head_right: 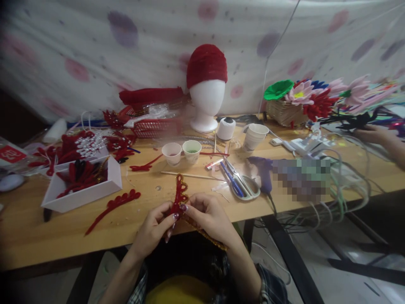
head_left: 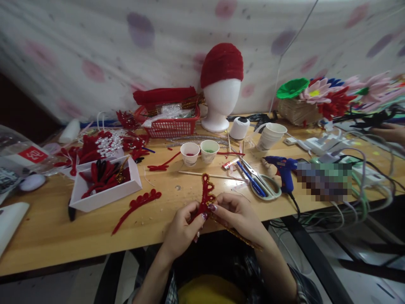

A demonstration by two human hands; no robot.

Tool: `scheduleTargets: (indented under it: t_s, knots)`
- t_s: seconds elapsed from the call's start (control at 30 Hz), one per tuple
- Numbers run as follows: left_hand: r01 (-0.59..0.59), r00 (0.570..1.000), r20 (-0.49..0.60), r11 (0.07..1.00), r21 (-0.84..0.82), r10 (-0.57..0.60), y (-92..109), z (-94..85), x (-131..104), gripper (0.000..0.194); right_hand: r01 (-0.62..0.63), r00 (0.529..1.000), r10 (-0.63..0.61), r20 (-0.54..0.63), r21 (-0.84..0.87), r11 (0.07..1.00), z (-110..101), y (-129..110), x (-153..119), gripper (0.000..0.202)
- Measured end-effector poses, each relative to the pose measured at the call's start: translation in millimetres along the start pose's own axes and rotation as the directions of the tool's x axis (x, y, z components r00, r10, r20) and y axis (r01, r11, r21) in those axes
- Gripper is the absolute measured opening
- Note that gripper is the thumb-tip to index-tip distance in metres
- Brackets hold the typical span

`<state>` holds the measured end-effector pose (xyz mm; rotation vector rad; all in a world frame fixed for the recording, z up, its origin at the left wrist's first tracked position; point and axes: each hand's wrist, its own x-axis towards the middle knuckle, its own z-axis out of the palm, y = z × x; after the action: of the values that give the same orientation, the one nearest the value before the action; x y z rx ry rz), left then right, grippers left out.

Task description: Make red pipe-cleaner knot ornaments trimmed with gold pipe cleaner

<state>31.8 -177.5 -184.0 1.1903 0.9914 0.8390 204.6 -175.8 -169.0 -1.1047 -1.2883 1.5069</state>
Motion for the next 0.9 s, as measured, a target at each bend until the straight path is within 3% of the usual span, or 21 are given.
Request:
scheduleTargets:
  t_s: [0.23, 0.4, 0.7, 0.8, 0.9]
  knots:
    - [-0.012, 0.999, 0.05, 1.0, 0.018, 0.011, 3.7, -1.5, -0.6, 0.021, 0.013, 0.999, -0.014, -0.031, -0.014, 1.0, 1.0, -4.4, -0.5, 0.041]
    - [-0.005, 1.0, -0.013, 1.0, 0.027, 0.006, 3.8, 1.8, 0.8, 0.023, 0.01, 0.999, -0.01, -0.035, -0.003, 1.0, 0.9, -4.4, 1.4, 0.041]
    - [-0.024, 0.999, -0.032, 0.999, 0.035, 0.025, 0.5, 0.5, 0.9, 0.019, 0.006, 0.998, -0.005, -0.06, 0.023, 1.0, 2.2, -2.6, -0.3, 0.04]
    - [-0.041, 0.996, -0.072, 0.997, 0.061, 0.046, 2.2, 4.4, -0.8, 0.014, 0.004, 0.996, -0.001, -0.09, 0.038, 0.999, 2.8, -1.9, 1.3, 0.041]
    - [-0.051, 0.981, -0.181, 0.994, 0.101, 0.068, 4.8, 8.2, -3.1, 0.021, 0.003, 0.993, 0.004, -0.119, 0.054, 0.999, 3.5, -0.5, 3.5, 0.043]
